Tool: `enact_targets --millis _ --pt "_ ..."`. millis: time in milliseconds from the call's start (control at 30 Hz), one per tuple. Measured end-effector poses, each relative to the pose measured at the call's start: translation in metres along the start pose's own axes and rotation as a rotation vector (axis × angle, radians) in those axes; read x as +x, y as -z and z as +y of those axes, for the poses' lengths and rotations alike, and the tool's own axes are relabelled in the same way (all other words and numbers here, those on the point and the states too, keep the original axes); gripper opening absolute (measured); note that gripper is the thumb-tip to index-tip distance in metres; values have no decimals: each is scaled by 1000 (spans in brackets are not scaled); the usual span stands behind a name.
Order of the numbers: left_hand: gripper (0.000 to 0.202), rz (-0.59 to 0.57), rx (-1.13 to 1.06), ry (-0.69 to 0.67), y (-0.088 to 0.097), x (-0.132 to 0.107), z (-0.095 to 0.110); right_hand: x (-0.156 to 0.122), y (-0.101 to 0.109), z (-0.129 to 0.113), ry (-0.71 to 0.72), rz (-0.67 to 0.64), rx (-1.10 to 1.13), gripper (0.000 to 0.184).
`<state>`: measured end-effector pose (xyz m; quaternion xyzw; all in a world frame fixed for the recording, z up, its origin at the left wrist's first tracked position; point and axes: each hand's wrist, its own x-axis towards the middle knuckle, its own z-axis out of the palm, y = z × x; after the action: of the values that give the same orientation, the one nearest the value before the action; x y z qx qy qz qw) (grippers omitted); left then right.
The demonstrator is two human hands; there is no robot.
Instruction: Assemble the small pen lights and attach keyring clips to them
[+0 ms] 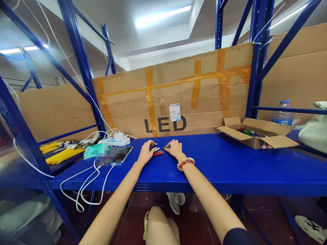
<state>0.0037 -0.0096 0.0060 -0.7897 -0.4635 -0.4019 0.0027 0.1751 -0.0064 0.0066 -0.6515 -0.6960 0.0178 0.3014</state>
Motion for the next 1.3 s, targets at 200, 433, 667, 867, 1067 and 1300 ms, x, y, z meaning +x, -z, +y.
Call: enact_targets --millis 200,433,667,867,1067,1300 --pt "10 4 2 -13 0 1 -1 -1 2 -2 -6 19 34 13" --pt "12 2 -14 -21 -2 2 -4 -1 3 -2 70 31 43 10" --pt "15 7 -28 -30 -6 3 -9 7 -2 -8 86 -33 835 24" --pt "19 -19 -31 -50 -8 4 -11 4 -2 -12 173 -88 986 33" --pt "18 -34 -43 -61 -8 4 -12 3 -2 -13 176 -61 986 32" --pt "13 -5 -180 -53 -8 6 -12 3 0 -15 65 -70 1045 39"
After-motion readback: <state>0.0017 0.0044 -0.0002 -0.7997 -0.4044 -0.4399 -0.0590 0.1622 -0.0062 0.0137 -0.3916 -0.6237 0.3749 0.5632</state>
